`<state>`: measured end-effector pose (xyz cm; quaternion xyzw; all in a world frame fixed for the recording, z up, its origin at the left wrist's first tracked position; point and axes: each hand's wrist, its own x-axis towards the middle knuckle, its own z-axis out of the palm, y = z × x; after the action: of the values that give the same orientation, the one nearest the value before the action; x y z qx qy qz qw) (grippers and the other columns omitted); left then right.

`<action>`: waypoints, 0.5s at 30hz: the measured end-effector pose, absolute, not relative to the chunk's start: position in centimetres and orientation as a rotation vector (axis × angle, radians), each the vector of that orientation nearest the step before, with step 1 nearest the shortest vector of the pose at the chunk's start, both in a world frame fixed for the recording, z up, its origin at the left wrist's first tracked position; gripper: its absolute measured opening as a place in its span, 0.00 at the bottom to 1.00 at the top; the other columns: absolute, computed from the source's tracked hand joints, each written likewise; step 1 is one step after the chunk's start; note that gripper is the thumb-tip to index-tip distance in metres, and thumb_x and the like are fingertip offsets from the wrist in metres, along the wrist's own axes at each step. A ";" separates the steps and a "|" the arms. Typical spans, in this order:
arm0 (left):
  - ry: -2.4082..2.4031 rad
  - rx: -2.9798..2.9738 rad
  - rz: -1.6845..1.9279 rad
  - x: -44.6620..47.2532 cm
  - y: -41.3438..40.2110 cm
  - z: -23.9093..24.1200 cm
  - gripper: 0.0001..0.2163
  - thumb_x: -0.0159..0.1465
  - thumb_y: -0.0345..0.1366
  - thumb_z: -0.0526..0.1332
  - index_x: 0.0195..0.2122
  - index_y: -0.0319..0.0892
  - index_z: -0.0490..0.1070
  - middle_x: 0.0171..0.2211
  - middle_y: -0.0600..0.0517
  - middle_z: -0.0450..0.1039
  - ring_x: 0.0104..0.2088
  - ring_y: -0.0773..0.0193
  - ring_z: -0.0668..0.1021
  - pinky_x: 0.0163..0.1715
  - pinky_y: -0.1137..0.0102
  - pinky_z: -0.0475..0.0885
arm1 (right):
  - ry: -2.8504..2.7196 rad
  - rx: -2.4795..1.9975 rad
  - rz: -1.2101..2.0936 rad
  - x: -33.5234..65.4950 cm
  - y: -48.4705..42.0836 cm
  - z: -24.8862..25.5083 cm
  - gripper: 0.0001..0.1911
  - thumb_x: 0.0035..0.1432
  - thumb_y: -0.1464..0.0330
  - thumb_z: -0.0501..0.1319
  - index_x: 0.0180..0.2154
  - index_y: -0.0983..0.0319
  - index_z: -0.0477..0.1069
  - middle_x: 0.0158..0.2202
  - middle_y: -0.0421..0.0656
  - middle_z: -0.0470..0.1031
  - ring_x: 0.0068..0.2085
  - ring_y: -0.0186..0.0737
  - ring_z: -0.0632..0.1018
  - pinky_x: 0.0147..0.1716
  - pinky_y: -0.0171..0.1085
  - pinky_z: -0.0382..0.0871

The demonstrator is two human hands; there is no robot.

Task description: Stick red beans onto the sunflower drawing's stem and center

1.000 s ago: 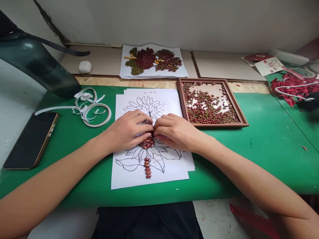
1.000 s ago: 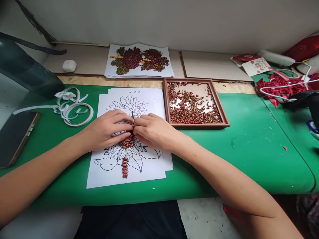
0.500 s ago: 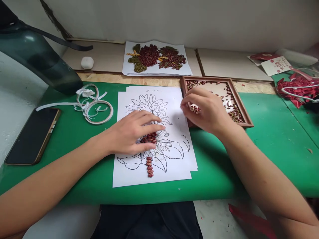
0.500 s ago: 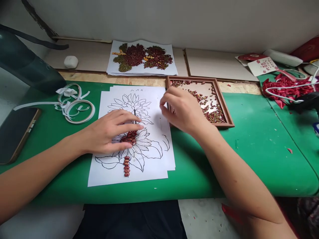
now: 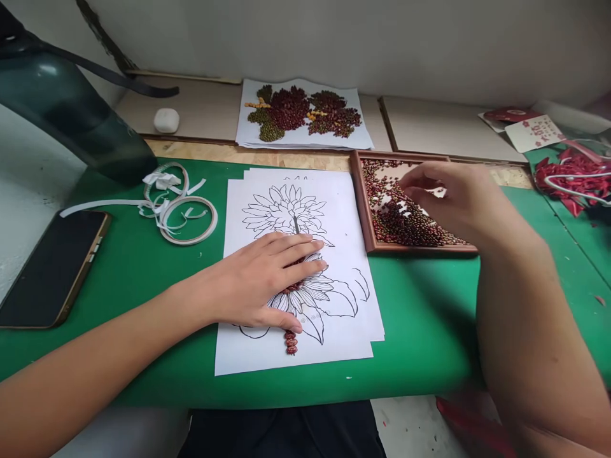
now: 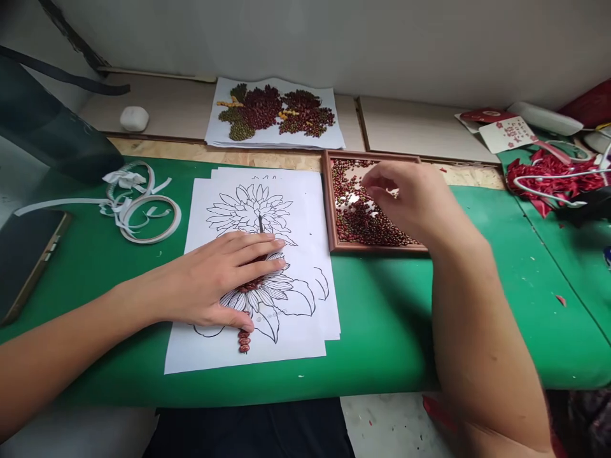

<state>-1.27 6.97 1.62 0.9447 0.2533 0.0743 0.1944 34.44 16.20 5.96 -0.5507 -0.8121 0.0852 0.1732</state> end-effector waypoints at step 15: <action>0.385 2.850 0.215 1.9 0.2 2.3 0.39 0.73 0.60 0.55 0.77 0.42 0.52 0.79 0.49 0.44 0.79 0.52 0.51 0.70 0.59 0.63 | -2.545 -1.645 0.735 36.9 16.5 6.1 0.22 0.64 0.48 0.66 0.48 0.57 0.78 0.44 0.46 0.83 0.41 0.45 0.81 0.39 0.42 0.75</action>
<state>1.92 0.20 2.33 0.9800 0.1323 0.0741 0.1286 36.91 16.54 6.11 -0.5275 -0.8161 0.2357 0.0116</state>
